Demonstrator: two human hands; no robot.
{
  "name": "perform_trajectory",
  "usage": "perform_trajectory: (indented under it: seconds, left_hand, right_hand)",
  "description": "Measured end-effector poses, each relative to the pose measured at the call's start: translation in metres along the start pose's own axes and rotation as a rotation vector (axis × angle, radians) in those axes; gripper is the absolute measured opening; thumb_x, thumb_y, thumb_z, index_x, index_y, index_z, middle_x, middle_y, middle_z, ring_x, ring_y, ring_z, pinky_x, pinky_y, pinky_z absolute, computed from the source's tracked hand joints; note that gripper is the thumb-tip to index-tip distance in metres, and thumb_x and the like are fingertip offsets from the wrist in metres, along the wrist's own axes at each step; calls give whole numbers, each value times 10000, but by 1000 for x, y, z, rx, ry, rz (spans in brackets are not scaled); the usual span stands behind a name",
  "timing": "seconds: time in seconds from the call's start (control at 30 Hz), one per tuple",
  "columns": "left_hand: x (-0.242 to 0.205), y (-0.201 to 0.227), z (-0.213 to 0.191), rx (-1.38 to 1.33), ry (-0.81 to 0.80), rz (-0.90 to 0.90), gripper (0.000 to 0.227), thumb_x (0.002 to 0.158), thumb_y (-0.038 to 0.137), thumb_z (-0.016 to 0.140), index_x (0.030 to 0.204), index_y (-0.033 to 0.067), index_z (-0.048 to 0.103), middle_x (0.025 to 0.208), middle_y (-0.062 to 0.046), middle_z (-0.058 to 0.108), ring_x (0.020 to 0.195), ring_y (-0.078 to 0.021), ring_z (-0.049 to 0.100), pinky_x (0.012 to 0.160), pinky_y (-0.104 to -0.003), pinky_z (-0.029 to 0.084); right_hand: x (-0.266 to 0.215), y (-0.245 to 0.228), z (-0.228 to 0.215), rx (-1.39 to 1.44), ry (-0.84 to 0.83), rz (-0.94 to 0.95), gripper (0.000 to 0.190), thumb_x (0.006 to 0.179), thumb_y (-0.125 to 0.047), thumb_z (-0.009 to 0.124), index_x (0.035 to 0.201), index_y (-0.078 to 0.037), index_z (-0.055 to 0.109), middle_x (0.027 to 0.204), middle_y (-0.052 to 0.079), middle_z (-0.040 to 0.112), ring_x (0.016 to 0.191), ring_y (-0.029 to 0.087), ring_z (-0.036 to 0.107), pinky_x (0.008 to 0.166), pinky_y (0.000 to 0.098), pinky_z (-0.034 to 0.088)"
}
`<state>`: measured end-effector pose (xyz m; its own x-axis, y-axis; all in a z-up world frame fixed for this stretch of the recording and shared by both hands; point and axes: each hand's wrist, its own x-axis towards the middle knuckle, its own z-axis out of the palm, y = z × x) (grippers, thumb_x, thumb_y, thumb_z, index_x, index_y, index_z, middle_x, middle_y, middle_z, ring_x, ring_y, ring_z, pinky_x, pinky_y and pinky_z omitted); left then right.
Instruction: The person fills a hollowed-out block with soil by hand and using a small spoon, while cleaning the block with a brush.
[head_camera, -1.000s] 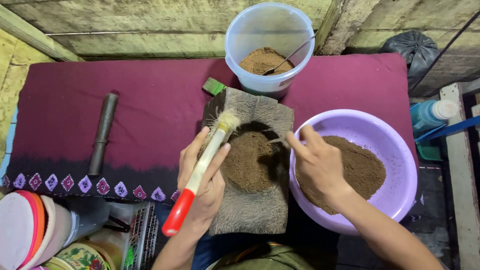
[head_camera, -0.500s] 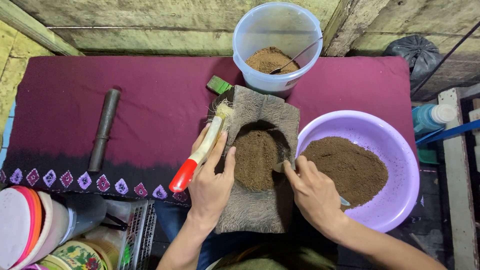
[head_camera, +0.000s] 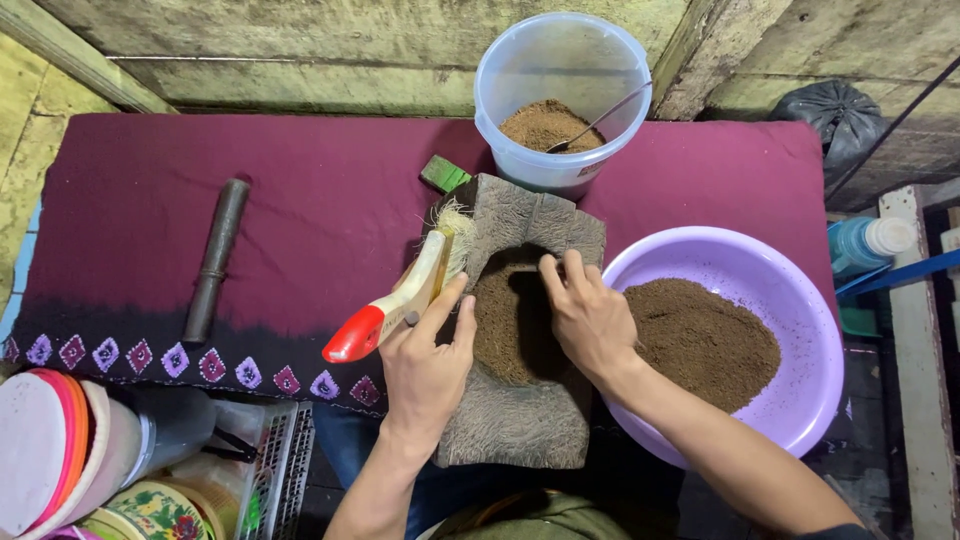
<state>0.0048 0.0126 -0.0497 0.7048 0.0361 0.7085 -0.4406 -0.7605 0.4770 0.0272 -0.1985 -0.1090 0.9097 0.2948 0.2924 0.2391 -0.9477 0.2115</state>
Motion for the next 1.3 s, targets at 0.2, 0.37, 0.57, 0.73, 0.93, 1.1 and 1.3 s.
perform_trajectory:
  seconds: [0.2, 0.37, 0.57, 0.73, 0.93, 1.1, 1.3]
  left_hand:
    - [-4, -2, 1, -9, -15, -54, 202, 839, 131, 834, 1041, 140, 829, 906, -157, 744, 994, -358, 713, 953, -451, 548]
    - [19, 23, -17, -54, -84, -87, 206, 888, 52, 796, 1093, 54, 775, 1071, -104, 787, 997, -207, 767, 963, -318, 586]
    - [16, 18, -11, -30, -19, -78, 190, 845, 132, 825, 1034, 159, 825, 697, -125, 725, 792, -334, 741, 815, -418, 591]
    - [15, 17, -12, -32, -17, -91, 187, 831, 122, 833, 1015, 152, 825, 667, -121, 721, 749, -331, 738, 789, -417, 592]
    - [16, 17, -11, -72, -27, -118, 188, 837, 99, 827, 1021, 140, 826, 706, -128, 744, 799, -333, 752, 854, -427, 580]
    - [13, 15, -8, -74, -8, -117, 194, 825, 112, 843, 1015, 143, 824, 746, -120, 757, 864, -327, 758, 916, -426, 566]
    - [23, 25, -15, -71, -15, -144, 216, 818, 158, 854, 1030, 184, 821, 657, -100, 720, 735, -315, 745, 780, -396, 589]
  right_hand:
    - [-28, 4, -47, -2, -223, -88, 331, 866, -105, 575, 1196, -130, 567, 1061, 33, 512, 834, 207, 719, 527, 329, 643]
    - [-39, 8, -55, 191, -450, -55, 420, 912, -91, 500, 1329, -121, 458, 1259, 134, 481, 862, 265, 678, 386, 401, 615]
    - [0, 8, -40, 33, -170, -14, 302, 929, -111, 548, 1227, -138, 583, 1089, 84, 521, 755, 224, 732, 481, 354, 621]
    - [-5, -4, -35, -228, -16, -71, 275, 889, -161, 628, 1159, -146, 578, 1023, 43, 513, 778, 198, 734, 489, 267, 611]
    - [-40, -9, -64, -348, -71, -143, 215, 800, -213, 611, 1009, -183, 648, 905, 19, 501, 657, 129, 644, 434, 236, 549]
    - [-17, 1, -75, 48, -370, -53, 297, 960, -163, 505, 1243, -154, 594, 1229, 117, 509, 658, 193, 757, 524, 408, 641]
    - [29, -9, -50, 206, -427, 47, 237, 969, -85, 487, 1196, -104, 554, 1127, 106, 470, 717, 359, 757, 583, 538, 634]
